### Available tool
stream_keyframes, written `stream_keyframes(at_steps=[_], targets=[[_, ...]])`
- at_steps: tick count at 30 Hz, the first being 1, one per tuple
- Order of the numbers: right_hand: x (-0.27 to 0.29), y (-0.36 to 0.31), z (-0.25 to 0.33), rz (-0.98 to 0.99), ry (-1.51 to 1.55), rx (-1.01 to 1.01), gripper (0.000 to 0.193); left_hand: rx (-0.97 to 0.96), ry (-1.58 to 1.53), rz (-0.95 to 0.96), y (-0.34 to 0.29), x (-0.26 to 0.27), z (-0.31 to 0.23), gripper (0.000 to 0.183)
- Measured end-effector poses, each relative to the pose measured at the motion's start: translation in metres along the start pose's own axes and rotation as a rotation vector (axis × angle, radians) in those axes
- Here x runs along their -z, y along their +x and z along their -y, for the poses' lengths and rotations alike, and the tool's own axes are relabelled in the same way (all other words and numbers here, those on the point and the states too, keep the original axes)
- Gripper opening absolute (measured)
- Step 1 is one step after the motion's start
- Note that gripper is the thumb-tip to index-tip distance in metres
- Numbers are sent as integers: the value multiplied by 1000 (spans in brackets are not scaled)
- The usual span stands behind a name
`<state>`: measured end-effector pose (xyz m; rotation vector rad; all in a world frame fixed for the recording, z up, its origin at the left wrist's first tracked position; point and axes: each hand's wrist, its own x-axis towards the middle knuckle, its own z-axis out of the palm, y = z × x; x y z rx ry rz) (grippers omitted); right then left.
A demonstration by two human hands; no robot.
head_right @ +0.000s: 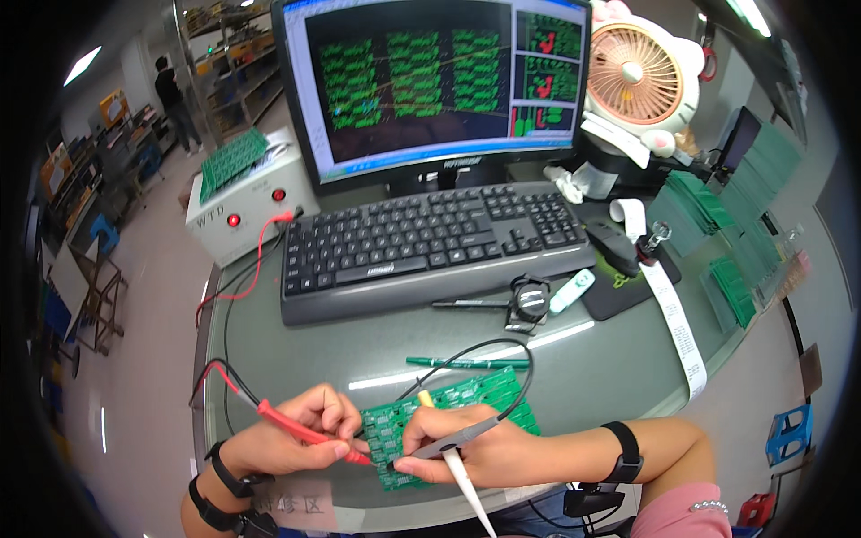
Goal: Testing and marking green printed circuit boards using a multimeter and a pen.
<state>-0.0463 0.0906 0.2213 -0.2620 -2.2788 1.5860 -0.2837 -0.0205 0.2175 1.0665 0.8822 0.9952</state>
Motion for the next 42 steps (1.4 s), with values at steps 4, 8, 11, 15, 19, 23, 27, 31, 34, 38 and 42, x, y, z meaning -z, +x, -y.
stream_keyframes(at_steps=[4,8,11,15,19,23,27,31,34,38,42], targets=[[3,-3,7,-13,37,-77,24,-10,6,12,-1,-5,-3,23],[4,-7,5,-66,109,-163,24,-11,8,14,-1,-6,-4,23],[6,-4,4,-103,53,-114,21,-1,-9,5,-2,-5,-2,22],[10,-1,4,-183,-15,-59,20,-16,7,-20,2,-2,-3,29],[14,4,0,-190,-56,-14,21,-7,15,-38,6,-1,-8,24],[10,3,-5,-189,-27,16,22,5,31,-58,3,-2,-6,23],[6,-2,-8,-209,13,-17,21,21,40,-57,3,-3,-5,26],[6,-1,-5,-198,-16,3,21,16,41,-49,0,-6,-6,24],[7,-1,-7,-181,-86,23,21,19,54,-46,1,-4,-5,28],[8,0,-5,-161,-59,22,21,7,56,-44,1,-3,-3,28],[7,1,-7,-152,-2,23,21,1,61,-46,2,-3,-3,28]])
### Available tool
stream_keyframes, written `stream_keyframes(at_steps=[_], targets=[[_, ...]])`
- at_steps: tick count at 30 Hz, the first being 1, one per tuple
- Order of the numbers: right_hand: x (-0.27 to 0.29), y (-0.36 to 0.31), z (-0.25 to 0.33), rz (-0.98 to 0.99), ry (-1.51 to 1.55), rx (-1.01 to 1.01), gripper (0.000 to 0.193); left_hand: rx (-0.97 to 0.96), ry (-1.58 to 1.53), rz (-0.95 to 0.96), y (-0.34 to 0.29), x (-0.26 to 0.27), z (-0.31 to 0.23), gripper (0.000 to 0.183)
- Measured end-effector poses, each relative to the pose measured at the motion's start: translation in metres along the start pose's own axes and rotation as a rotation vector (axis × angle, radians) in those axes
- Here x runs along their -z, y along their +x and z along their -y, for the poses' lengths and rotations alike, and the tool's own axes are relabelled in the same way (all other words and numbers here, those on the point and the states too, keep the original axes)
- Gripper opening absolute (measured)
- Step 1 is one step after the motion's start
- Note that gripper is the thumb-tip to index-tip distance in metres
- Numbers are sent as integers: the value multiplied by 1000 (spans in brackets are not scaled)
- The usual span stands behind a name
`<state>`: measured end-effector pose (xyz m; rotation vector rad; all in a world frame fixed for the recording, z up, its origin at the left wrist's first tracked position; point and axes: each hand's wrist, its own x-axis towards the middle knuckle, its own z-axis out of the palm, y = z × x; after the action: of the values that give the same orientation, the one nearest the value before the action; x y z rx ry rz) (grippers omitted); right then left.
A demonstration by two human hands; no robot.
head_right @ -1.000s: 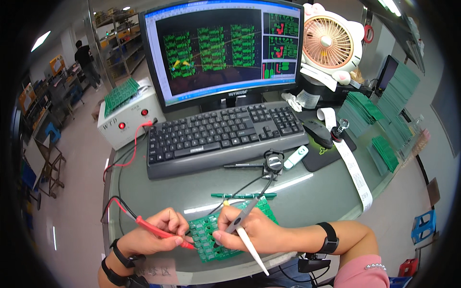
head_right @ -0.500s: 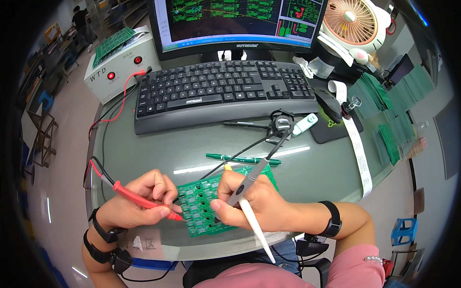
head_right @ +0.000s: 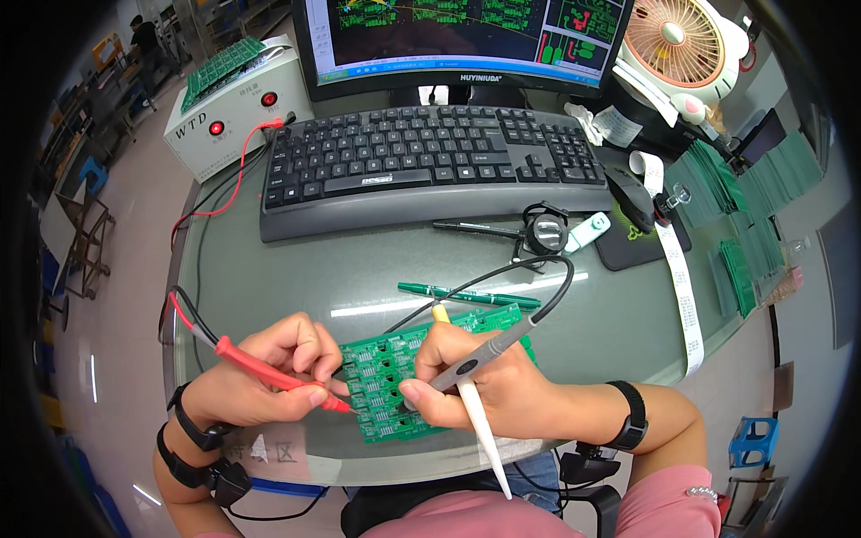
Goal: Testing and marking green printed circuit boards using a multimeter and a pen.
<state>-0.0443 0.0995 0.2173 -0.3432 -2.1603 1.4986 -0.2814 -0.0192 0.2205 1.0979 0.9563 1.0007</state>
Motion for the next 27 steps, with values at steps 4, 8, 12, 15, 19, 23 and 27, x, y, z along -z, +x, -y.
stream_keyframes(at_steps=[4,8,12,15,19,23,27], targets=[[0,0,0,5,-29,33,21,-10,-2,0,0,0,0,28],[-1,1,-1,13,-41,39,21,-5,8,-4,-3,-3,-2,26],[1,-2,0,20,-36,-1,21,-24,6,10,0,-1,3,28],[6,0,1,18,-153,75,17,-12,-8,10,7,0,2,31],[-11,4,-7,-22,-22,171,22,-34,-40,-108,-12,0,6,36],[-9,2,-14,-49,-57,175,21,28,17,-75,-4,-15,-13,23],[-10,1,-18,-68,-16,132,24,50,26,-75,2,-20,-15,25]])
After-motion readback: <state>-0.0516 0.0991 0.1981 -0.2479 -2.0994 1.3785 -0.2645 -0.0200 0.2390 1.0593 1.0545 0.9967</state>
